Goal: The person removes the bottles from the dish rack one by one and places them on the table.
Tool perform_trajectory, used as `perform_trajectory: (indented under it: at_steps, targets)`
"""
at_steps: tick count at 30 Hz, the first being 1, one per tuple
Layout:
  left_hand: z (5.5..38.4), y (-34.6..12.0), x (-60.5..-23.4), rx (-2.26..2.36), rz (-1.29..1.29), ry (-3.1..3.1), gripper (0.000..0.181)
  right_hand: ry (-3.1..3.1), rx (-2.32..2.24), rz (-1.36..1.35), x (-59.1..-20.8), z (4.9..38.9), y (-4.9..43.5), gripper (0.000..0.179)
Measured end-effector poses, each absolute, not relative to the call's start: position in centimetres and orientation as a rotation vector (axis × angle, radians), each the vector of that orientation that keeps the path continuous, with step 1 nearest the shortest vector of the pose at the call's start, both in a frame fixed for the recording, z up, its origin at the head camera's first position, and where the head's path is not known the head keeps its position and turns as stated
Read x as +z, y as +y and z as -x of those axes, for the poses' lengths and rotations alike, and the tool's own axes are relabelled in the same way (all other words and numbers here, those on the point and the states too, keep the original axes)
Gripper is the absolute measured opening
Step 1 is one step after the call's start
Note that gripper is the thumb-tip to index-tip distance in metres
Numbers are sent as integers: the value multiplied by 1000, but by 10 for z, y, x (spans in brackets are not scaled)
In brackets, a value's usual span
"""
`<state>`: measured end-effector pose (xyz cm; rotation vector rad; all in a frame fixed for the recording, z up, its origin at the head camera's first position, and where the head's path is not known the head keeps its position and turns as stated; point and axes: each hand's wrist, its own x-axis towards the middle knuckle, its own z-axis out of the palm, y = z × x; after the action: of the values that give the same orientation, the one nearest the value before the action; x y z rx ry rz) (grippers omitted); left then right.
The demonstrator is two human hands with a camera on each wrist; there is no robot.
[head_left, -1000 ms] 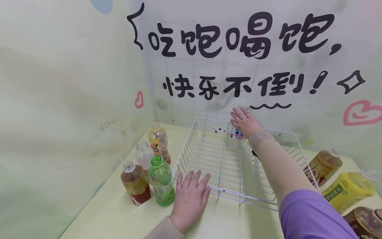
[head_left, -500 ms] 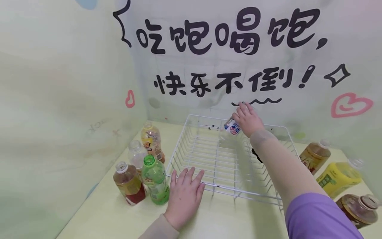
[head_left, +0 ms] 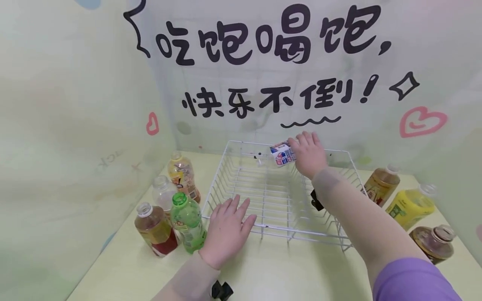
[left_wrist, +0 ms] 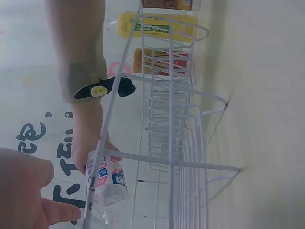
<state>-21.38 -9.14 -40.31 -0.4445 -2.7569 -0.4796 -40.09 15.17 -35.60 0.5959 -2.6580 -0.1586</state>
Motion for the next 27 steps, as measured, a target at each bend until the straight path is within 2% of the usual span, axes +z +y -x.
perform_trajectory:
  at_steps: [5,11,14,17,21,23,27]
  targets:
    - [237,-85,-387,-916,394,-2770,65,-2648,65,-540,-352,387,139,67]
    - [274,-71,-369,-1815,28,-2553,100,-2703,461,-439,-355,367,121,76]
    - [287,-64,-361,-2074,-48,-2312,107,-2753,644,-407,-357,353,108,79]
    - [294,-57,-357,-2164,-22,-2171,101,-2753,784,-421,-359,337,103,79]
    - [295,-57,-351,-2212,120,-2054,79,-2739,858,-490,-355,322,98,78]
    - [289,-59,-342,-2187,195,-2045,69,-2759,856,-533,-350,315,99,83]
    - [262,-74,-310,-2077,303,-2090,63,-2785,843,-699,-333,296,110,93]
